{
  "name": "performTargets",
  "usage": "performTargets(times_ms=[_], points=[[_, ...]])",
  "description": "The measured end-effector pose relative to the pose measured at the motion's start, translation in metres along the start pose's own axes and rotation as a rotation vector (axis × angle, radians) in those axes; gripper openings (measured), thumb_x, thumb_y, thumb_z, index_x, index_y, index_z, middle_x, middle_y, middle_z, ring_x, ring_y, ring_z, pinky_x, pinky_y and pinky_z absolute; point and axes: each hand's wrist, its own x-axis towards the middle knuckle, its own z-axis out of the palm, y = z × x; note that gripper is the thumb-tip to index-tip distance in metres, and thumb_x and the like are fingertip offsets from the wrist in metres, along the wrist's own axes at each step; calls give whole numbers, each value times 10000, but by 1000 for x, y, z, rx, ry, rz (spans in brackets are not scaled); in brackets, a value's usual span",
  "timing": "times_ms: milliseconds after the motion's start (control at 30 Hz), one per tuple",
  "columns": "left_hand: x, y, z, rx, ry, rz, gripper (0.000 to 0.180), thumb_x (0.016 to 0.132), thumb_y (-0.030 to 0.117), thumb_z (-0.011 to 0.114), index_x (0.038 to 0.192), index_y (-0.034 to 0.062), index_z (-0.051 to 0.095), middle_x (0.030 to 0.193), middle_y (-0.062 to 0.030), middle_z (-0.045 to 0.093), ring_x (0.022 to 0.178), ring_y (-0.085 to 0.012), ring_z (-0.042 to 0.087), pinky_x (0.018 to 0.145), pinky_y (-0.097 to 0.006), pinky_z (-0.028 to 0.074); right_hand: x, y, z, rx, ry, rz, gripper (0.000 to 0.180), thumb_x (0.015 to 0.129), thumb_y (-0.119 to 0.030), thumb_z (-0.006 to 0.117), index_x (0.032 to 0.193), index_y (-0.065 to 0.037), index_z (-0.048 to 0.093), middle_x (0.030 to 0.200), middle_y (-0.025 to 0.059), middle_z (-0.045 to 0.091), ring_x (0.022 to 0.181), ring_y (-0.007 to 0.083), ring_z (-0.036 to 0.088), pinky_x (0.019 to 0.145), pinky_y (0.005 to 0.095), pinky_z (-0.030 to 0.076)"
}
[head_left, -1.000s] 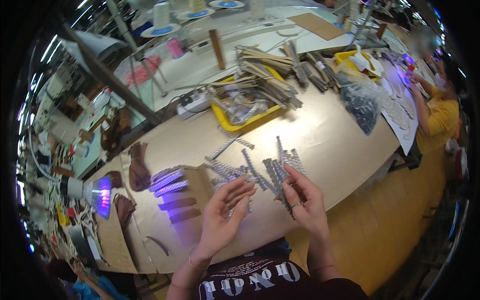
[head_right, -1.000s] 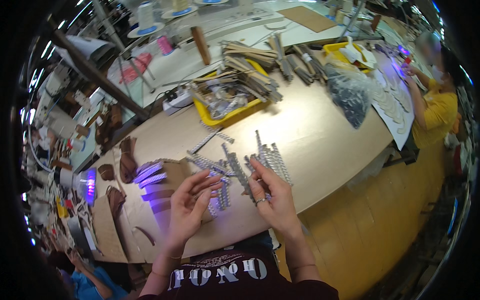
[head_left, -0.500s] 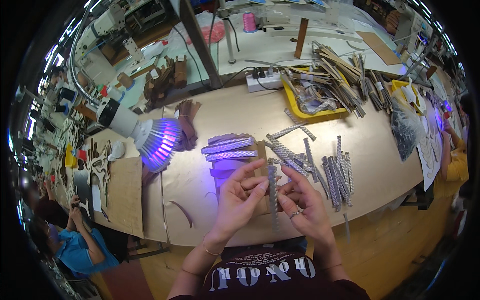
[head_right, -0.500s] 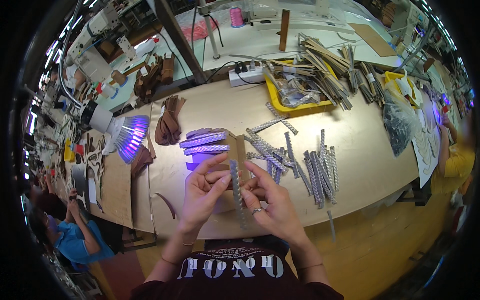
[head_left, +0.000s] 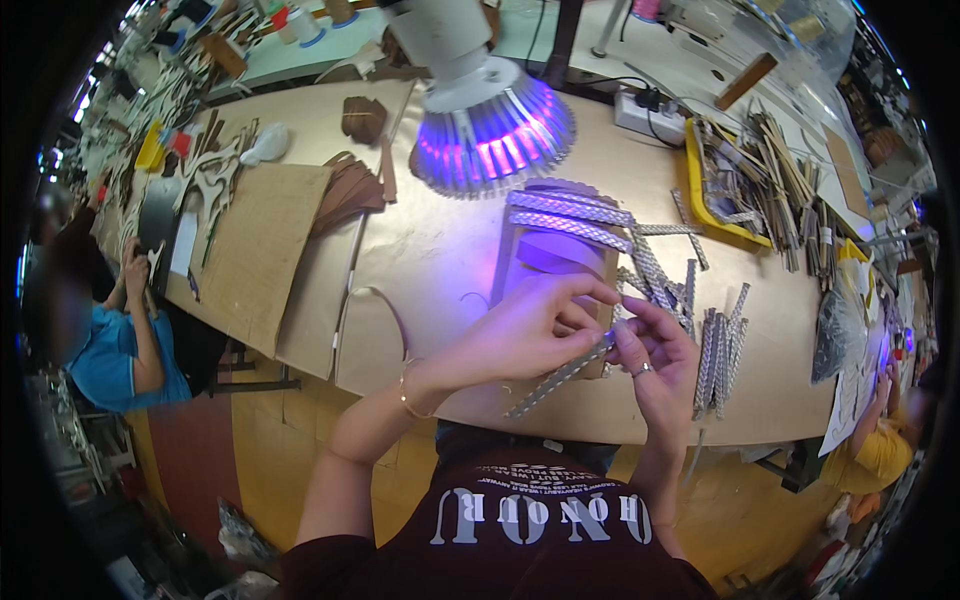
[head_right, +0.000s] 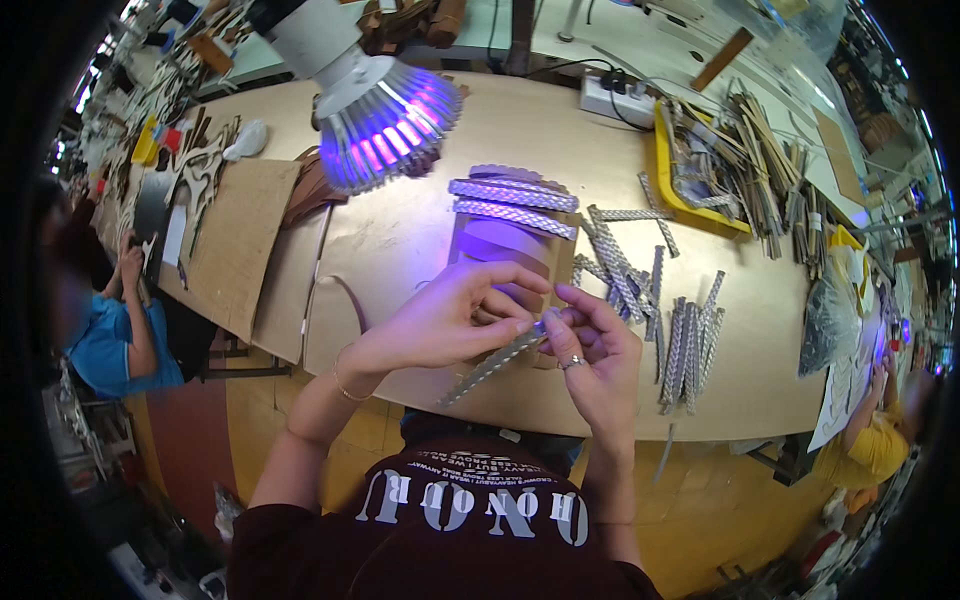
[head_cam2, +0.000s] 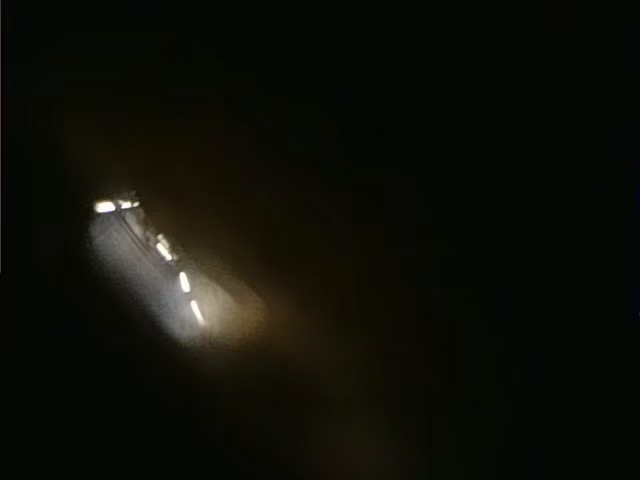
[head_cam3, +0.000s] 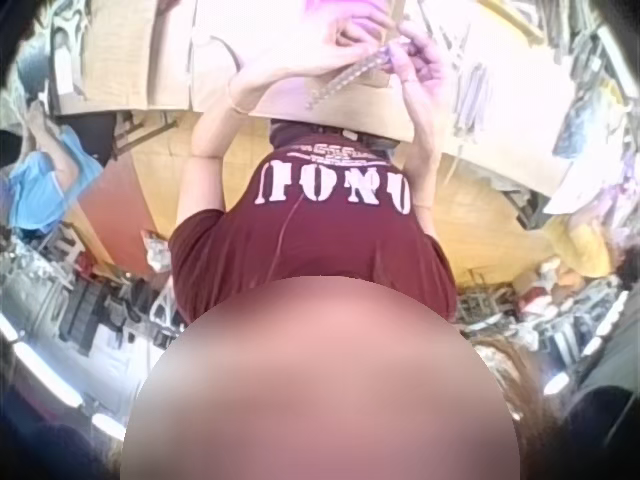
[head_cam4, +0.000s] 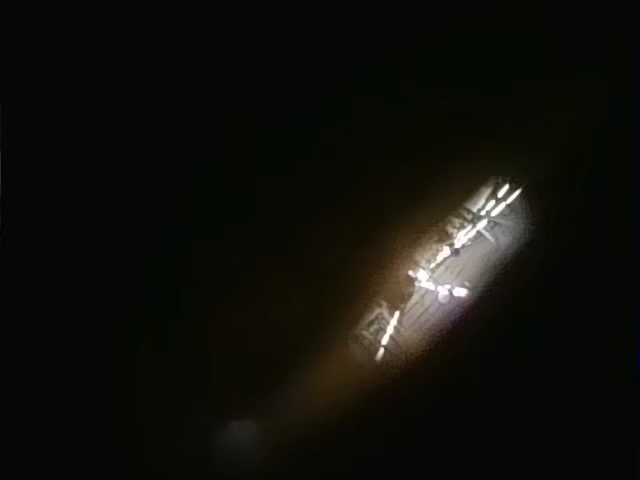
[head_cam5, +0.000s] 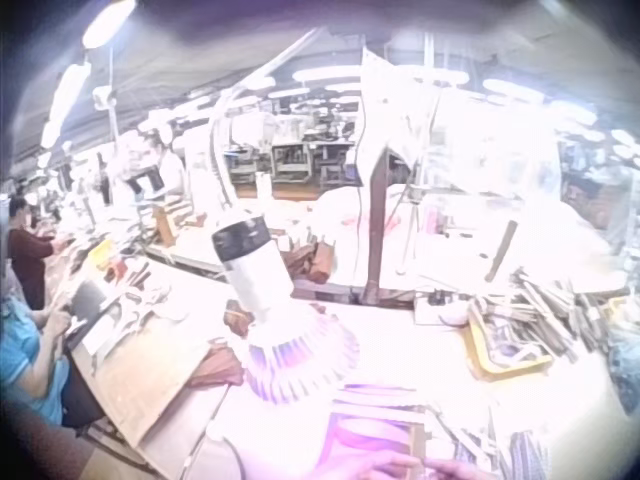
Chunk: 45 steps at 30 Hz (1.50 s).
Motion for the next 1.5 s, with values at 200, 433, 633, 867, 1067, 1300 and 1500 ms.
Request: performTargets(times_ms=[200, 433, 633, 867, 1067, 1300, 1500], points=[[-14, -3, 4, 413, 230, 223, 332, 893, 68, 628, 1204, -27, 559, 977, -164, 693, 911, -261, 685, 822, -357, 546, -8, 18, 7, 23, 164, 39, 189, 919, -26, 643, 1082, 60, 604, 851, 92, 676, 716, 132, 662, 657, 231, 538], [-53, -49, 46, 1067, 422, 592, 505, 824, 111, 717, 1298, 25, 566, 1346, -214, 533, 1203, -358, 564, 947, -440, 485, -15, 39, 14, 167, 212, 123, 226, 902, -14, 664, 1087, 35, 543, 879, 102, 663, 749, 137, 673, 687, 235, 554], [-58, -83, 59, 1375, 444, 424, 583, 853, 355, 694, 1335, 58, 554, 1430, -217, 460, 1318, -353, 454, 1080, -487, 345, -24, 46, 17, -5, 225, 6, 219, 870, -44, 720, 1020, 34, 581, 865, 79, 662, 776, 112, 648, 716, 224, 533], [-55, -102, 59, 1383, 479, 438, 605, 843, 399, 709, 1341, 95, 551, 1429, -202, 467, 1333, -371, 427, 1109, -482, 307, -23, 40, 3, -140, 84, 21, 250, 846, -41, 741, 1045, 27, 605, 912, 62, 651, 827, 106, 614, 765, 242, 495], [-51, -111, 59, 1427, 541, 497, 551, 835, 360, 731, 1298, 108, 572, 1402, -189, 492, 1316, -374, 440, 1106, -470, 324, -23, 42, -13, -171, 59, -3, 239, 831, -38, 751, 1033, 14, 635, 919, 50, 656, 830, 111, 606, 776, 249, 482], [-48, -113, 59, 1421, 567, 520, 529, 831, 351, 737, 1279, 118, 578, 1397, -182, 500, 1302, -365, 455, 1081, -462, 358, -21, 40, -16, -337, 11, -67, 205, 847, -15, 723, 1029, 10, 632, 931, 50, 654, 873, 110, 609, 801, 241, 482], [-48, -93, 56, 1227, 548, 528, 579, 805, 221, 762, 1304, 59, 519, 1368, -211, 511, 1253, -382, 506, 1046, -462, 409, -19, 33, 1, 89, 18, 91, 240, 882, -21, 688, 1098, 13, 589, 937, 32, 631, 861, 110, 600, 801, 239, 477]])
